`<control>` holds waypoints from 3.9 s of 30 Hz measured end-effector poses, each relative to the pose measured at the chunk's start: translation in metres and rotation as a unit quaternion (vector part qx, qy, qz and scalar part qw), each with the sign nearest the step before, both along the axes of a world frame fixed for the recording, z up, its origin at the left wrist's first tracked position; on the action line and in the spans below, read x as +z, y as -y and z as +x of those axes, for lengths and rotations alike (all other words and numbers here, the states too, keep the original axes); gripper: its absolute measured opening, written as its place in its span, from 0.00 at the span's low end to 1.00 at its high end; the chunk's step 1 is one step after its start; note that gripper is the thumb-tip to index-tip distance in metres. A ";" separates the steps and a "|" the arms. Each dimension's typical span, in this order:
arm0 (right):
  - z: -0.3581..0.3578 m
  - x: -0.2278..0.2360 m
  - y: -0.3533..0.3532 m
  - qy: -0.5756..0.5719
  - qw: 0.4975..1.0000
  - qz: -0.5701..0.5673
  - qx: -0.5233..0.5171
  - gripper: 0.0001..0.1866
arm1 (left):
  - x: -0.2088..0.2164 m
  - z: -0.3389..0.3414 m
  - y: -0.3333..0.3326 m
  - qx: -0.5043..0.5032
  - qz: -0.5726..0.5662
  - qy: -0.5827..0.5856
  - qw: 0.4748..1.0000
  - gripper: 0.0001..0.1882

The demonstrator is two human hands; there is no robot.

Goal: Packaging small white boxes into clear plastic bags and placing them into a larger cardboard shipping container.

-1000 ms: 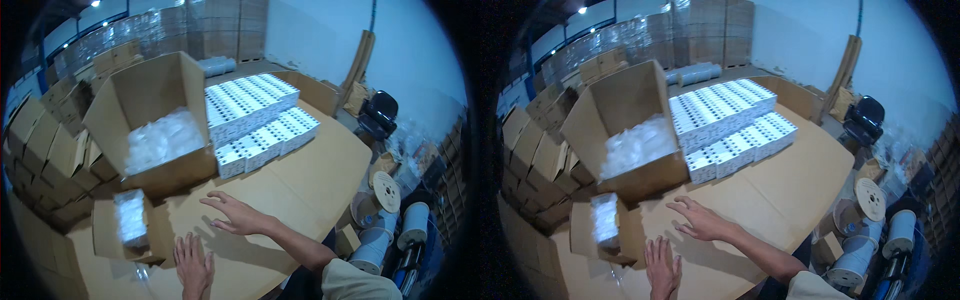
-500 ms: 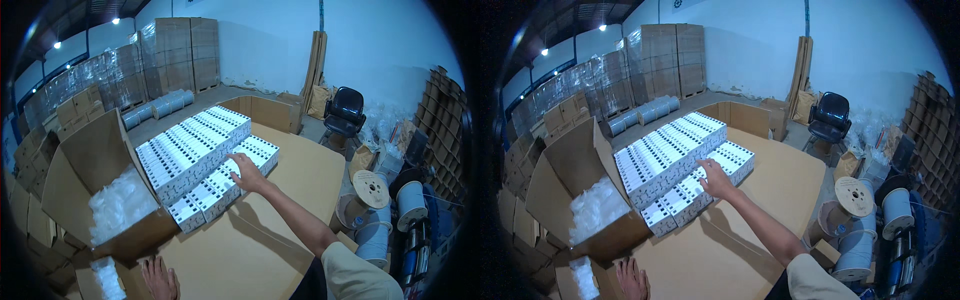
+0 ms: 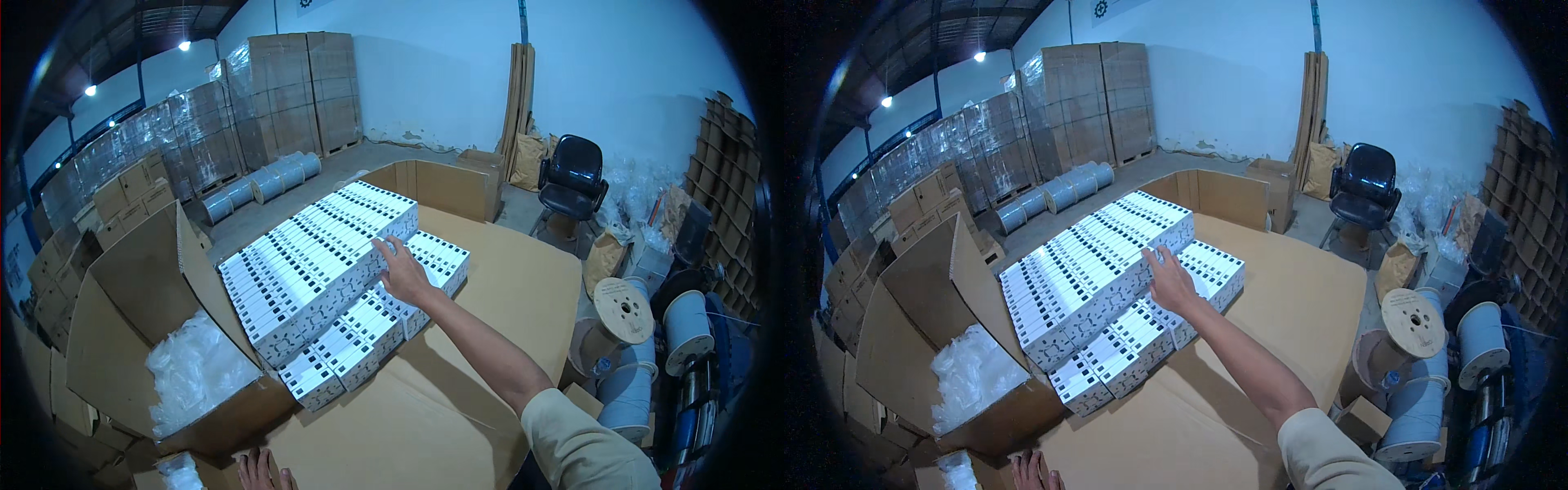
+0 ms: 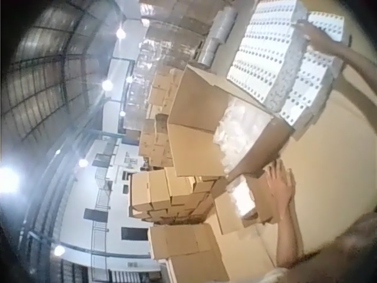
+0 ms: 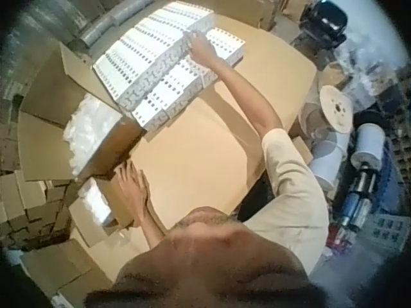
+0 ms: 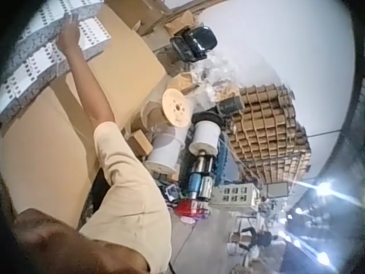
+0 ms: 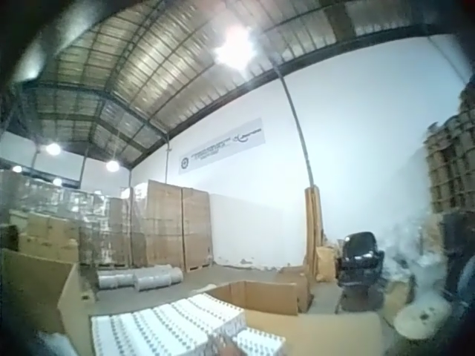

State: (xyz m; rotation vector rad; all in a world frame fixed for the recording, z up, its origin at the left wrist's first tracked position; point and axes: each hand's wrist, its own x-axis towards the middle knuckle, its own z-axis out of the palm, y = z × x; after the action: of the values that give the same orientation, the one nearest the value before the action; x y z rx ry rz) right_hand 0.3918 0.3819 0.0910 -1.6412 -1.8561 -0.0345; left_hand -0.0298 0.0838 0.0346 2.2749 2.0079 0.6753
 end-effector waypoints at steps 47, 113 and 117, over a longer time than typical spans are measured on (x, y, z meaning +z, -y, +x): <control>-0.258 -0.053 0.272 -0.238 0.932 -0.006 0.272 0.19 | -0.014 -0.051 -0.003 0.029 -0.137 0.500 0.855 0.19; -0.222 -0.096 0.226 -0.297 0.871 -0.217 0.326 0.29 | 0.124 -0.028 -0.041 0.006 0.115 0.273 0.955 0.08; -0.223 -0.095 0.227 -0.302 0.873 -0.198 0.326 0.28 | 0.123 -0.050 -0.139 -0.031 0.179 0.183 0.966 0.12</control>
State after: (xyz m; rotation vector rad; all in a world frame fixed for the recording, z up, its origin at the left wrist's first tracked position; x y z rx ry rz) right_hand 0.1690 0.1553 -0.0036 -0.9822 -1.8577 1.0853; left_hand -0.0799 0.2226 0.1572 2.1557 1.7469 1.4326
